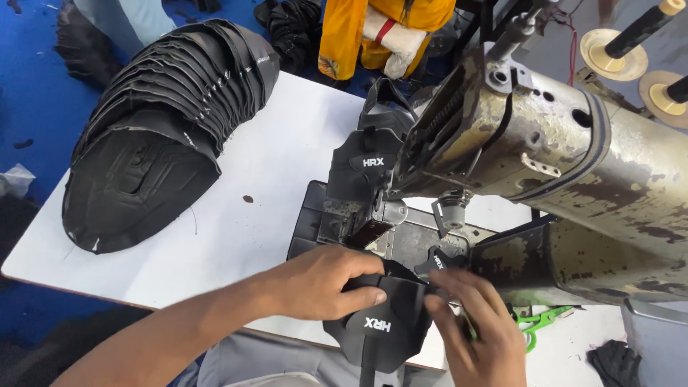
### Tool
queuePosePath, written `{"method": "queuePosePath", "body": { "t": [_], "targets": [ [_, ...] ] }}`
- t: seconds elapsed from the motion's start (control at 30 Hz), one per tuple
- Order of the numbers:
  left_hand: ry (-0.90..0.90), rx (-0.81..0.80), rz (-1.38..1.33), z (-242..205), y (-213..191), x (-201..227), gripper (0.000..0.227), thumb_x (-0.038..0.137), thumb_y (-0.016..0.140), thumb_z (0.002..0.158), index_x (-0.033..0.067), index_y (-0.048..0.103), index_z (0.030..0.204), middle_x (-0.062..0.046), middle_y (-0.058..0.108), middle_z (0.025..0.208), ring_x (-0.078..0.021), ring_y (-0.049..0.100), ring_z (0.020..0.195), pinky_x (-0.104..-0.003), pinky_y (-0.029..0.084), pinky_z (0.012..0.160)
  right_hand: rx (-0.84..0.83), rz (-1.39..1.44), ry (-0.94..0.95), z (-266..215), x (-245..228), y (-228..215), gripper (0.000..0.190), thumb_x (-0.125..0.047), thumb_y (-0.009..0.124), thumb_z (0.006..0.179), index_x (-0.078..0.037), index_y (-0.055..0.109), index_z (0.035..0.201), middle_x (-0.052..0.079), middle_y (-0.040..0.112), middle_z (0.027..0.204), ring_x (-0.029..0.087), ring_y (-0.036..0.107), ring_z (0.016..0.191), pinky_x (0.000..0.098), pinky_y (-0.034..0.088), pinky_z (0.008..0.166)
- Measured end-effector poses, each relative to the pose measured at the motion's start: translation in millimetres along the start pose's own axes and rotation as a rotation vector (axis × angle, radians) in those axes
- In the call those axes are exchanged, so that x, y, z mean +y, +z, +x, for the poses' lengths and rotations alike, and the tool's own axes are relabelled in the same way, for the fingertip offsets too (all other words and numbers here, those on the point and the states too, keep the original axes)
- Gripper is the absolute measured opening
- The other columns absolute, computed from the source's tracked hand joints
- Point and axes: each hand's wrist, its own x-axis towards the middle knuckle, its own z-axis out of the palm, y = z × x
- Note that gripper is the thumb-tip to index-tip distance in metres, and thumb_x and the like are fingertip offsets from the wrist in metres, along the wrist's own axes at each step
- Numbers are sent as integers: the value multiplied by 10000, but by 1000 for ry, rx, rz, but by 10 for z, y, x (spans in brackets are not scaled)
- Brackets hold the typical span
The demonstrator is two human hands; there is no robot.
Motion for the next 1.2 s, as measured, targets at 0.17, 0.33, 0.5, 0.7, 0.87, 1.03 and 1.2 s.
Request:
{"method": "queuePosePath", "body": {
  "t": [0.17,0.33,0.5,0.7,0.87,1.03,1.2],
  "targets": [
    [-37,-44,-26,45,-48,11,276,293,655,935,18,657,955,-150,680,741,-296,670,647,-413,505,620,-368,64,-45,355,-308,-40,521,-328,807,804,-36,695,1221,150,735,1090,214,678,874,367,545,689],
    [-61,-60,-3,58,-67,-7,283,307,647,939,24,648,927,-144,672,709,-282,648,617,-413,490,602,-649,-169,424,446,-411,-35,534,-413,873,733,-111,720,1146,70,753,842,171,619,586,341,514,589],
    [-84,-95,10,79,-104,6,291,324,651,931,34,649,909,-128,663,686,-268,634,600,-415,483,597,-569,-152,528,453,-456,-1,562,-449,929,676,-100,720,1063,103,734,695,180,548,524,354,479,554],
    [-46,-95,1,76,-119,-54,300,319,657,939,23,639,896,-115,654,699,-255,611,606,-411,473,600,-532,-85,494,423,-385,41,513,-406,939,669,-86,732,1012,86,743,682,135,571,540,338,486,526],
    [-51,-95,-16,56,-150,-41,303,330,658,938,28,654,913,-110,666,705,-236,626,611,-399,485,603,-536,-61,515,418,-386,57,494,-398,932,673,-77,735,993,78,750,690,131,612,552,335,502,528],
    [-92,-101,-19,32,-169,-49,307,346,660,930,42,686,965,-110,678,700,-223,634,606,-389,493,604,-523,-86,500,440,-463,63,532,-418,948,646,-72,736,990,84,755,691,133,616,556,340,513,536],
    [-147,-71,-25,-14,-214,55,297,332,654,908,45,697,974,-118,670,677,-217,620,581,-387,488,592,-581,-196,475,478,-463,11,621,-484,928,646,-75,708,1058,153,715,679,214,562,536,372,485,552]
  ]
}}
